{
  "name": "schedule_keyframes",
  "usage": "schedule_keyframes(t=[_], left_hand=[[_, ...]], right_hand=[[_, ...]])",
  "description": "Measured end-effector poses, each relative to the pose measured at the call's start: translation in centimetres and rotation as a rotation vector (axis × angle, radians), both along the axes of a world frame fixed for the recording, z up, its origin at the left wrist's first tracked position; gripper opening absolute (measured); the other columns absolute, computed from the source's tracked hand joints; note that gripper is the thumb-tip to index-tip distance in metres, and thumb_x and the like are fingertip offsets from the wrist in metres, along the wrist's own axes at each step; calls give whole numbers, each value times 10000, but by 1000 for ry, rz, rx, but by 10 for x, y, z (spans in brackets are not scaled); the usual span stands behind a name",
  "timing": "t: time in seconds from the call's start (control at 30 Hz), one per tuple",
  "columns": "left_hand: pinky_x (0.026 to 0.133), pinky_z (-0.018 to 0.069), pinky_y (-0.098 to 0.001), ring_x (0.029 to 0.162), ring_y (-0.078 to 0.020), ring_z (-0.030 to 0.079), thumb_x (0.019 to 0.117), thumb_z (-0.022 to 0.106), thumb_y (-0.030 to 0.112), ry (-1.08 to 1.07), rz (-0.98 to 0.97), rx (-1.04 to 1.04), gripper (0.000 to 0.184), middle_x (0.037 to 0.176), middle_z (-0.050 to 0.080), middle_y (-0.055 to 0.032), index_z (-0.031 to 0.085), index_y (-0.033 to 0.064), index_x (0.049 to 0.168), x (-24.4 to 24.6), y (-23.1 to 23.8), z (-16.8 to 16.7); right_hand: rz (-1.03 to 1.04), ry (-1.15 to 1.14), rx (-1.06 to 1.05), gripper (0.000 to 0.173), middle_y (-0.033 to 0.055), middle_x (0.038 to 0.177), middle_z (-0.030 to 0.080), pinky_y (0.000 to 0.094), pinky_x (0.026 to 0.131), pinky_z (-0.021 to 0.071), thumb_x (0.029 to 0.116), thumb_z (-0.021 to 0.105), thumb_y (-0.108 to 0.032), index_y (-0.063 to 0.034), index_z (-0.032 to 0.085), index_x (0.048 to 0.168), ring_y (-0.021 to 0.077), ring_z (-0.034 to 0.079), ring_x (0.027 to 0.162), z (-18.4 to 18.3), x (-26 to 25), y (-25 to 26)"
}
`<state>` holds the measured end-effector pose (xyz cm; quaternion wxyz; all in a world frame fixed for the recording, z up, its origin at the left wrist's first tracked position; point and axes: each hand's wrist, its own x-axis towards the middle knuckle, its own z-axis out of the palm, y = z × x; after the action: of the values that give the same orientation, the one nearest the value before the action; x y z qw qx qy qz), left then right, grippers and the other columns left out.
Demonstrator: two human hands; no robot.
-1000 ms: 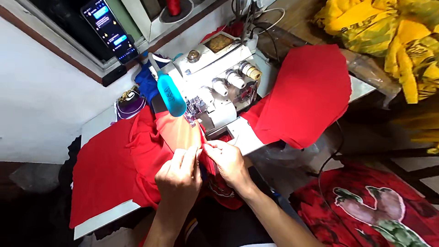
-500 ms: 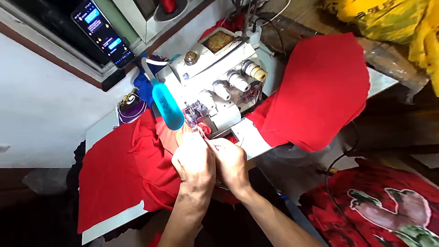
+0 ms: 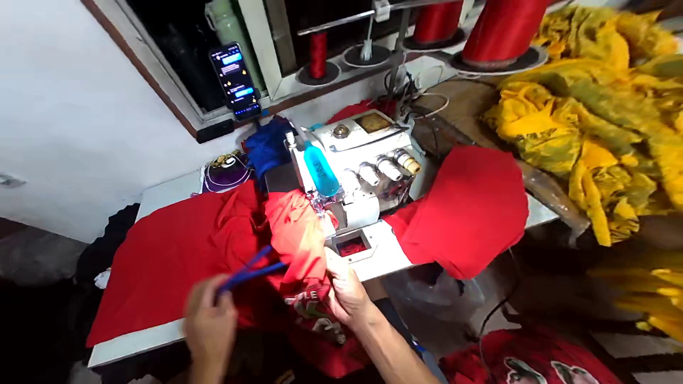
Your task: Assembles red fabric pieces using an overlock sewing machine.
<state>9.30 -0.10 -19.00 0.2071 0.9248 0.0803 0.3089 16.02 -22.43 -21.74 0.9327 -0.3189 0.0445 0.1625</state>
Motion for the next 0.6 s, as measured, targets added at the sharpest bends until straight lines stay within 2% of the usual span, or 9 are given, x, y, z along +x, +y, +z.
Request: schedule_keyframes(t=[0.03, 0.07, 0.1, 0.13, 0.2, 0.3, 0.37, 0.47, 0.6], left_hand=[[982, 518, -594, 1172, -463, 629, 913, 664, 91, -49, 30, 34, 307, 1220, 658, -299, 696, -73, 1171, 11, 24, 18], [1069, 432, -643, 1306, -529, 505, 919, 675, 129, -40, 19, 27, 436, 1375, 541, -354, 628, -98, 1289, 20, 39, 32], [1122, 362, -673, 1386, -560, 406, 929, 679, 161, 2, -22, 28, 515, 1470, 447, -373, 576, -105, 1358, 24, 41, 41], [1135, 360, -664, 1399, -539, 413, 959, 652, 205, 43, -85, 71, 507, 1479, 463, -349, 581, -91, 1365, 27, 31, 46], [1101, 454, -562, 1314, -387, 565, 979, 598, 223, 47, -295, 156, 364, 1341, 642, -205, 697, 16, 1261, 24, -11, 37], [1061, 515, -467, 1287, -272, 602, 883, 623, 114, -26, -550, 171, 380, 1320, 682, -78, 739, 125, 1245, 29, -62, -2], [1023, 541, -427, 1244, -254, 627, 880, 619, 70, -123, -566, 180, 359, 1283, 701, -56, 759, 131, 1205, 42, -72, -23], [947, 574, -365, 1141, -217, 678, 890, 596, 33, -208, -558, 143, 294, 1154, 751, -26, 800, 139, 1074, 52, -72, -27], [1020, 555, -313, 1127, -171, 697, 970, 630, 76, -148, -580, -101, 167, 1075, 769, -47, 795, 64, 999, 43, -75, -6]], right_hand=[[-29, -38, -141, 205, 79, 891, 695, 311, 772, 587, 1059, 463, -88, 6, 645, 1048, 132, 681, 827, -5, 1, -2], [-47, -61, -265, 170, 68, 846, 683, 294, 721, 568, 1045, 543, -110, 2, 664, 1005, 121, 661, 775, -8, 0, -4], [-58, -81, -351, 163, 60, 816, 678, 278, 680, 547, 1027, 592, -131, -2, 681, 982, 110, 644, 737, -11, -3, -5], [-60, -102, -401, 164, 62, 815, 685, 279, 681, 551, 1015, 617, -145, -3, 693, 980, 112, 650, 737, -11, -5, -6], [-72, -117, -430, 172, 78, 830, 703, 305, 730, 579, 1009, 629, -144, 8, 703, 976, 134, 675, 769, -11, -9, -7], [-84, -102, -436, 186, 99, 827, 710, 311, 736, 582, 1012, 627, -136, 26, 712, 979, 145, 681, 765, -8, -14, -14], [-71, -94, -444, 187, 114, 837, 713, 310, 717, 583, 1009, 636, -137, 33, 715, 1003, 153, 683, 757, -3, -15, -20], [-53, -104, -517, 185, 107, 831, 720, 306, 697, 584, 1002, 653, -148, 20, 728, 990, 151, 688, 745, -2, -14, -27], [-72, -170, -754, 163, 23, 755, 697, 279, 669, 546, 975, 688, -185, -48, 747, 909, 93, 654, 701, -10, -4, -36]])
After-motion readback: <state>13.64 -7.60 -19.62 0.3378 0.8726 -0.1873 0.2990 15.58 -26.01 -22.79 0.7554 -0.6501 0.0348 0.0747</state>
